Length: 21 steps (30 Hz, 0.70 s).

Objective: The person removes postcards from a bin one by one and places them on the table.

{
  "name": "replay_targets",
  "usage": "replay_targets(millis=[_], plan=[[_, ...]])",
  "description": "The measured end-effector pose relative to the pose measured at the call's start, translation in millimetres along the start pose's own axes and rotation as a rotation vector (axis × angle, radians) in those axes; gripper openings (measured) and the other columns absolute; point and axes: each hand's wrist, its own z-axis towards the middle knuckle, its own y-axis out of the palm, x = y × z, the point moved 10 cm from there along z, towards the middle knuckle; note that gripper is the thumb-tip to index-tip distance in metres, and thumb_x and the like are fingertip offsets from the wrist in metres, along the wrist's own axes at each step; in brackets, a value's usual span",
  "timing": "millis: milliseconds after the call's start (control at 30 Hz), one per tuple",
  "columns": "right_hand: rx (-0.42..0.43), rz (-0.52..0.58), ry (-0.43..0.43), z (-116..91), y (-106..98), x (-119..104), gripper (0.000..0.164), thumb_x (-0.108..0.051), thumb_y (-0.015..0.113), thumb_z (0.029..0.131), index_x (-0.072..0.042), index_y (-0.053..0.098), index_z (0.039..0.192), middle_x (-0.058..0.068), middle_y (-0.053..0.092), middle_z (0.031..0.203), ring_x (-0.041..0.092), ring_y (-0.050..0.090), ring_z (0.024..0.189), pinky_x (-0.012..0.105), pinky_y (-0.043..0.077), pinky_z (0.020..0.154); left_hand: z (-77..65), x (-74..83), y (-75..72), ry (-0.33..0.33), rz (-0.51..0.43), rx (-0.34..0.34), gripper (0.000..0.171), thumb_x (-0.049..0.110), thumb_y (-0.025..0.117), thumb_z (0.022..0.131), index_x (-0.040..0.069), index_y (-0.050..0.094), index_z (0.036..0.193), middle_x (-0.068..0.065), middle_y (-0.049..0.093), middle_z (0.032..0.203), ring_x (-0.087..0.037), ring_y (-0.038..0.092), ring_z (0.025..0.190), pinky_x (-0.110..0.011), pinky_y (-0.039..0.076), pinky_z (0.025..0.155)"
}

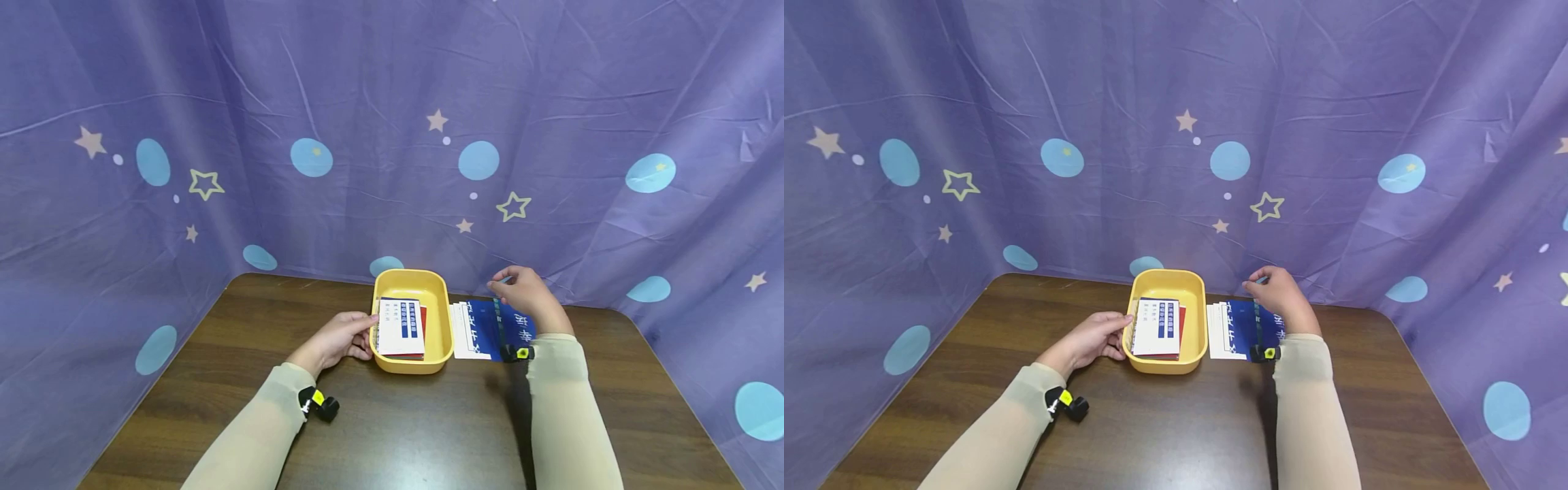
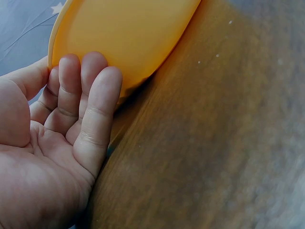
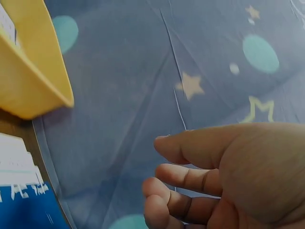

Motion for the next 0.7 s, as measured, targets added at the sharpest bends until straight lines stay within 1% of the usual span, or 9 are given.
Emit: replay_targets(millis=[67, 167, 300, 400, 467, 567, 700], plan=[[-0.011, 0.003, -0.021, 1, 6, -8, 0.037, -0.035, 0.068, 0.104, -0.004, 0.067, 0.125, 0.017, 0.074, 0.098, 0.032, 0.069, 0.087, 0.041, 0.053, 0.076, 0.0, -0.6, -0.5, 0.001, 0.001, 0.0, 0.036, 0.033, 0.065, 0.108, -0.003, 0.064, 0.103, -0.003, 0.067, 0.069, -0.02, 0.069, 0.059, -0.032, 0.066, 0.057], [-0.027, 0.011, -0.054, 2, 16, -18, 0.035, -0.033, 0.069, 0.103, -0.004, 0.066, 0.123, 0.019, 0.074, 0.1, 0.028, 0.07, 0.082, 0.038, 0.056, 0.072, -0.4, -0.9, -0.9, 0.003, 0.001, -0.001, 0.036, 0.033, 0.064, 0.108, -0.002, 0.064, 0.101, -0.003, 0.067, 0.069, -0.02, 0.069, 0.06, -0.032, 0.066, 0.057], [-0.05, 0.045, -0.082, 2, 30, -32, 0.032, -0.031, 0.069, 0.104, -0.006, 0.066, 0.123, 0.022, 0.073, 0.106, 0.025, 0.07, 0.08, 0.04, 0.065, 0.072, -1.1, 0.2, -0.1, 0.011, 0.003, -0.009, 0.036, 0.033, 0.064, 0.108, -0.002, 0.063, 0.1, -0.003, 0.067, 0.068, -0.019, 0.069, 0.06, -0.032, 0.066, 0.057], [-0.066, 0.08, -0.111, 2, 41, -45, 0.031, -0.029, 0.07, 0.103, -0.005, 0.066, 0.123, 0.021, 0.074, 0.108, 0.029, 0.073, 0.085, 0.044, 0.068, 0.075, -1.2, 1.3, 0.4, 0.021, 0.009, -0.014, 0.037, 0.033, 0.063, 0.108, -0.003, 0.063, 0.101, -0.002, 0.067, 0.068, -0.019, 0.069, 0.06, -0.032, 0.066, 0.057], [-0.083, 0.092, -0.118, 1, 49, -51, 0.03, -0.027, 0.069, 0.104, -0.005, 0.067, 0.124, 0.02, 0.075, 0.11, 0.034, 0.075, 0.091, 0.047, 0.069, 0.077, -1.1, 1.7, 0.5, 0.024, 0.009, -0.015, 0.036, 0.032, 0.063, 0.109, -0.003, 0.063, 0.101, -0.002, 0.067, 0.068, -0.018, 0.069, 0.06, -0.032, 0.066, 0.057], [-0.105, 0.105, -0.115, 0, 59, -57, 0.029, -0.024, 0.07, 0.104, -0.003, 0.067, 0.125, 0.022, 0.077, 0.113, 0.04, 0.076, 0.099, 0.048, 0.069, 0.079, -0.7, 1.1, 0.6, 0.018, 0.003, -0.014, 0.034, 0.032, 0.063, 0.109, -0.001, 0.063, 0.098, -0.002, 0.067, 0.068, -0.019, 0.069, 0.06, -0.032, 0.066, 0.056], [-0.146, 0.139, -0.125, -1, 73, -63, 0.034, -0.023, 0.071, 0.103, 0.0, 0.066, 0.128, 0.025, 0.077, 0.116, 0.038, 0.077, 0.099, 0.051, 0.069, 0.082, 0.1, 0.2, 1.7, 0.012, 0.001, -0.016, 0.032, 0.031, 0.063, 0.109, 0.002, 0.063, 0.095, -0.002, 0.066, 0.068, -0.019, 0.069, 0.059, -0.032, 0.066, 0.056]])
